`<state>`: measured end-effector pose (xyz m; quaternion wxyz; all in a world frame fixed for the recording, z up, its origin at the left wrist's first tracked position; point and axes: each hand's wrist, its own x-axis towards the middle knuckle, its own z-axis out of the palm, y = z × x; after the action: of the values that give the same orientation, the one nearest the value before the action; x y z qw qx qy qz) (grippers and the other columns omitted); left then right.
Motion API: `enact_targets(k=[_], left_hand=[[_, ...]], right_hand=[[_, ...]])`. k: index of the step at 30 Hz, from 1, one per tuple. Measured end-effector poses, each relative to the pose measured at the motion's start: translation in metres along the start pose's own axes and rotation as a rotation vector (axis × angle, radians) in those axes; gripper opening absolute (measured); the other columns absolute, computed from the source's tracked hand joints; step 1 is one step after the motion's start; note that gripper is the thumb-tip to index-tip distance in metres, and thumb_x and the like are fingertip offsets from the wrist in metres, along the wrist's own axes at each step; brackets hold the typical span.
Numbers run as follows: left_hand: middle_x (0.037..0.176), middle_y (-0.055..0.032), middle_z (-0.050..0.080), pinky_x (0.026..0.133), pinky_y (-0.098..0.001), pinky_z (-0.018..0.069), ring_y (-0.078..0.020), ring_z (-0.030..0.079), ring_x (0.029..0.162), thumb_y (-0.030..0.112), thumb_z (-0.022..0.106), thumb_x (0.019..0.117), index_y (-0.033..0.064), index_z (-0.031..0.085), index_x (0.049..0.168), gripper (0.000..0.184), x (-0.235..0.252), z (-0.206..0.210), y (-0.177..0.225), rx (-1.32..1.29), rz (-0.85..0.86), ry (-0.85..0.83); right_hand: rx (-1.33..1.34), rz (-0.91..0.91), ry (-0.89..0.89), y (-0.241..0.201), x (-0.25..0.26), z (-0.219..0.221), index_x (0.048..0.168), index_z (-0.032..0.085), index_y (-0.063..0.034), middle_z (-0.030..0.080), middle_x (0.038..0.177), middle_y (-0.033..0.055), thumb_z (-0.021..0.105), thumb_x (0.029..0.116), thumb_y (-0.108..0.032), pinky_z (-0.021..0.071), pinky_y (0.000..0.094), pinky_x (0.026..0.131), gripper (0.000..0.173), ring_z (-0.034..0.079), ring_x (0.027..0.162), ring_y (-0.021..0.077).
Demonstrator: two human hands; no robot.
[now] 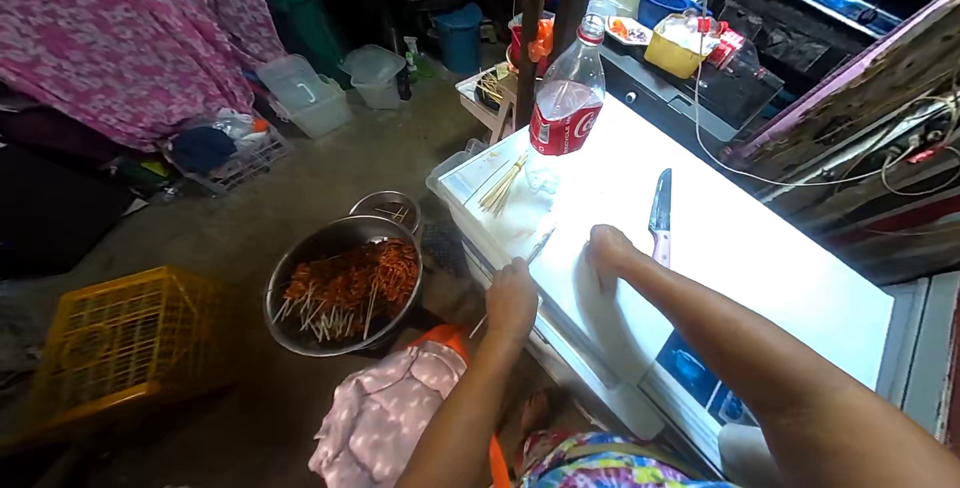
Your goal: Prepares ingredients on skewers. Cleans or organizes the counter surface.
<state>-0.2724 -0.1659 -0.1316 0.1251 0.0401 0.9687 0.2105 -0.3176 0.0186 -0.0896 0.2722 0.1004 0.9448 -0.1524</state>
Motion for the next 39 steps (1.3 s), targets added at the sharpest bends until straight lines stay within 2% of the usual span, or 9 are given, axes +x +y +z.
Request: enact_targets(k=[4, 6, 8, 12, 18, 22, 29, 36, 39], left_hand=[[0.107, -0.0213, 0.07, 0.094, -0.0507, 0.0517, -0.0332, 0.068, 0.102, 0.018, 0.045, 0.1085, -0.0028, 0.064, 0.124, 0.032, -0.002, -0.003, -0.004, -0.417, -0.061, -0.103], [0.092, -0.0123, 0.068, 0.08, -0.039, 0.0542, -0.0208, 0.066, 0.081, 0.015, 0.046, 0.1076, -0.0015, 0.066, 0.121, 0.03, 0.0, 0.006, -0.001, -0.644, -0.077, -0.155], [0.077, -0.0043, 0.06, 0.057, -0.0296, 0.0475, -0.0119, 0.054, 0.06, 0.016, 0.044, 0.109, -0.0008, 0.066, 0.118, 0.029, 0.002, 0.011, 0.006, -0.844, -0.113, -0.208], [0.068, -0.0015, 0.052, 0.043, -0.0231, 0.0396, -0.0079, 0.043, 0.046, 0.019, 0.042, 0.1113, -0.0004, 0.063, 0.112, 0.028, 0.001, 0.002, 0.023, -1.104, -0.157, -0.289], [0.074, -0.0016, 0.056, 0.05, -0.023, 0.0405, -0.0069, 0.047, 0.054, 0.016, 0.046, 0.1086, -0.0012, 0.06, 0.106, 0.023, 0.006, 0.005, 0.05, -1.123, 0.084, -0.281], [0.094, -0.0103, 0.064, 0.078, -0.0323, 0.0537, -0.0141, 0.062, 0.08, 0.009, 0.04, 0.1058, -0.0067, 0.059, 0.12, 0.029, 0.008, 0.01, 0.065, -0.939, 0.429, -0.165], [0.112, -0.0258, 0.068, 0.097, -0.0379, 0.0542, -0.0261, 0.069, 0.105, 0.005, 0.05, 0.101, -0.0169, 0.056, 0.127, 0.035, 0.012, 0.04, 0.081, -0.896, 0.822, 0.126], [0.109, -0.0261, 0.07, 0.096, -0.0441, 0.0543, -0.0314, 0.07, 0.103, 0.006, 0.053, 0.1003, -0.015, 0.061, 0.122, 0.031, 0.021, 0.085, 0.065, -0.817, 0.704, 0.078], [0.09, -0.0153, 0.068, 0.08, -0.0361, 0.0577, -0.0186, 0.069, 0.082, 0.006, 0.045, 0.1025, -0.0126, 0.06, 0.118, 0.029, 0.02, 0.078, 0.067, -0.861, 0.643, 0.015]], right_hand=[[0.324, -0.013, -0.007, -0.008, 0.002, 0.012, 0.106, 0.064, 0.0075, 0.065, 0.099, 0.0201, 0.054, 0.101, -0.014, 0.0527, 0.0458, 0.081, 0.025, 0.065, 0.087, 0.027], [0.582, -0.008, -0.014, -0.012, -0.002, 0.02, 0.108, 0.064, 0.0057, 0.062, 0.089, 0.0133, 0.053, 0.1035, -0.014, 0.0527, 0.0345, 0.067, 0.024, 0.06, 0.07, 0.0173], [0.746, -0.046, 0.009, -0.016, -0.008, 0.027, 0.106, 0.063, 0.0053, 0.06, 0.084, 0.01, 0.053, 0.1035, -0.012, 0.0519, 0.0302, 0.063, 0.02, 0.058, 0.065, 0.0139], [0.792, -0.155, 0.14, -0.011, -0.016, 0.03, 0.099, 0.063, 0.0061, 0.058, 0.08, 0.0084, 0.053, 0.1027, -0.01, 0.0513, 0.0302, 0.066, 0.019, 0.057, 0.067, 0.013], [1.043, -0.165, 0.137, 0.009, -0.039, 0.009, 0.106, 0.062, 0.0052, 0.064, 0.086, 0.007, 0.055, 0.1019, -0.003, 0.0534, 0.0264, 0.064, 0.012, 0.062, 0.07, 0.0105], [1.308, -0.295, 0.001, 0.036, -0.06, -0.008, 0.134, 0.048, 0.0038, 0.064, 0.108, 0.0094, 0.05, 0.0946, 0.005, 0.0579, 0.0335, 0.084, 0.039, 0.066, 0.093, 0.0153], [0.873, -0.623, 0.434, 0.053, -0.082, -0.006, 0.117, 0.063, 0.0091, 0.068, 0.12, 0.0146, 0.064, 0.0927, -0.002, 0.052, 0.029, 0.102, 0.027, 0.063, 0.117, 0.0127], [0.941, -0.476, 0.354, 0.054, -0.069, 0.011, 0.131, 0.054, 0.0082, 0.063, 0.123, 0.0159, 0.071, 0.0864, -0.002, 0.0536, 0.0256, 0.088, 0.049, 0.063, 0.101, 0.0111], [1.241, -0.457, 0.344, 0.05, -0.064, 0.013, 0.142, 0.042, 0.0049, 0.068, 0.114, 0.0136, 0.072, 0.0801, 0.009, 0.058, 0.0313, 0.088, 0.069, 0.069, 0.097, 0.0148]])
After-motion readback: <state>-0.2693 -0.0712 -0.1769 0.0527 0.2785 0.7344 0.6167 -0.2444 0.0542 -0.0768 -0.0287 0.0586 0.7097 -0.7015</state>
